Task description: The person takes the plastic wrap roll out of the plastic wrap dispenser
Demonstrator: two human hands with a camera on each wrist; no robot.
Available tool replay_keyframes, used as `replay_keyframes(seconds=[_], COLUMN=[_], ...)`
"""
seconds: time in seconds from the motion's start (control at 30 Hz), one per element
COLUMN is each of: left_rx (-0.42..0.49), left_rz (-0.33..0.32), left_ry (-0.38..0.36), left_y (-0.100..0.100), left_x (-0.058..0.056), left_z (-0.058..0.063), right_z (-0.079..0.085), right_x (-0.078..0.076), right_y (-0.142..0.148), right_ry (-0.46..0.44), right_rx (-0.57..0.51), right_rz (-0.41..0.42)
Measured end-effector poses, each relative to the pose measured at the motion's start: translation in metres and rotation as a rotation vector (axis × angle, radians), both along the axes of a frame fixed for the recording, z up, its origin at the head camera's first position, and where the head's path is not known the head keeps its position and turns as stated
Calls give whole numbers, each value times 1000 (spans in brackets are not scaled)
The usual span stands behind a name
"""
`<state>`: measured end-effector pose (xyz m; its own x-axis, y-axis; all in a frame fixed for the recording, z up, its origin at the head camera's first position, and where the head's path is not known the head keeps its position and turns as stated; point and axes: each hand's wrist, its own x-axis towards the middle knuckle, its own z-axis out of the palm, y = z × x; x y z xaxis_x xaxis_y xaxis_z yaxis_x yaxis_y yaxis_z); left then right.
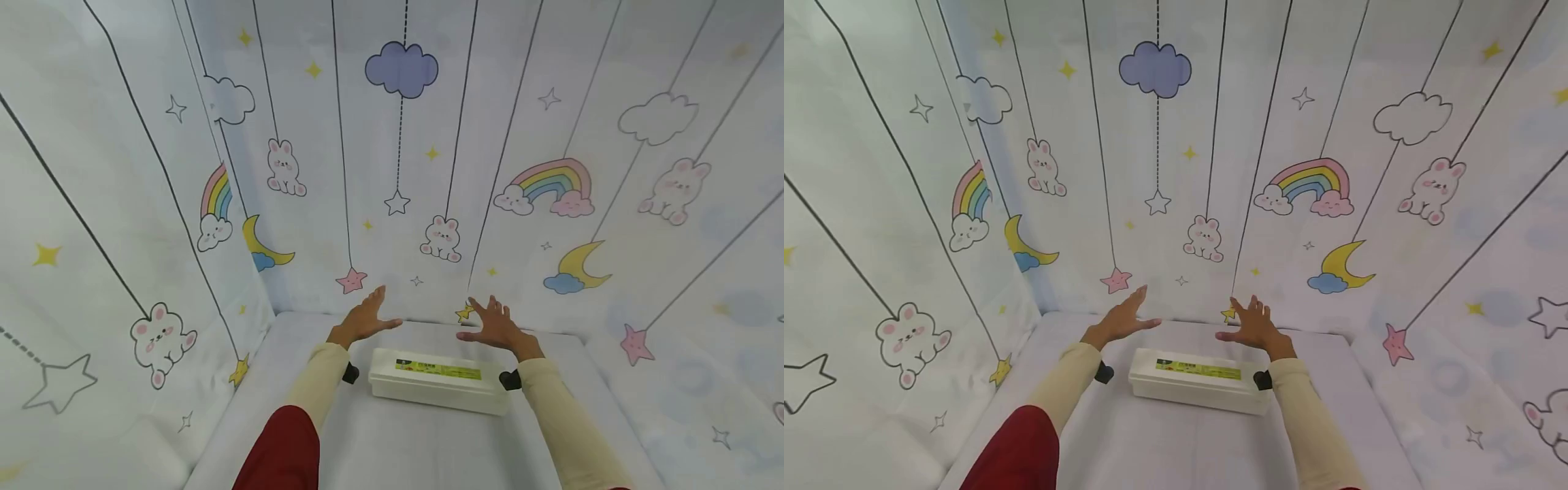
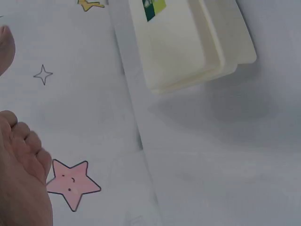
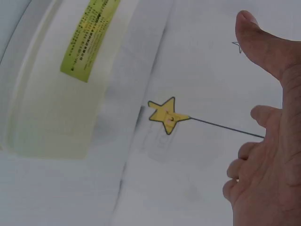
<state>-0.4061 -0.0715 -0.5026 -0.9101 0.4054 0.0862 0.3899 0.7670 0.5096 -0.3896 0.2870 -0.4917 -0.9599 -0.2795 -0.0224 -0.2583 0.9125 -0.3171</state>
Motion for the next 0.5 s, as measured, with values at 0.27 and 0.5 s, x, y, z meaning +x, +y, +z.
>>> replay_keyframes(seconds=[0.27,0.5], left_rx=[78,315], left_rz=[-48,-81], left_ry=[-119,-221], left_y=[-32,-49], left_x=[17,29], left_z=[-48,-105], right_z=[-36,-62], right_x=[10,18], right_y=[-2,-11], right_ry=[-120,-138], right_rx=[-55,-74], right_rz=[131,231])
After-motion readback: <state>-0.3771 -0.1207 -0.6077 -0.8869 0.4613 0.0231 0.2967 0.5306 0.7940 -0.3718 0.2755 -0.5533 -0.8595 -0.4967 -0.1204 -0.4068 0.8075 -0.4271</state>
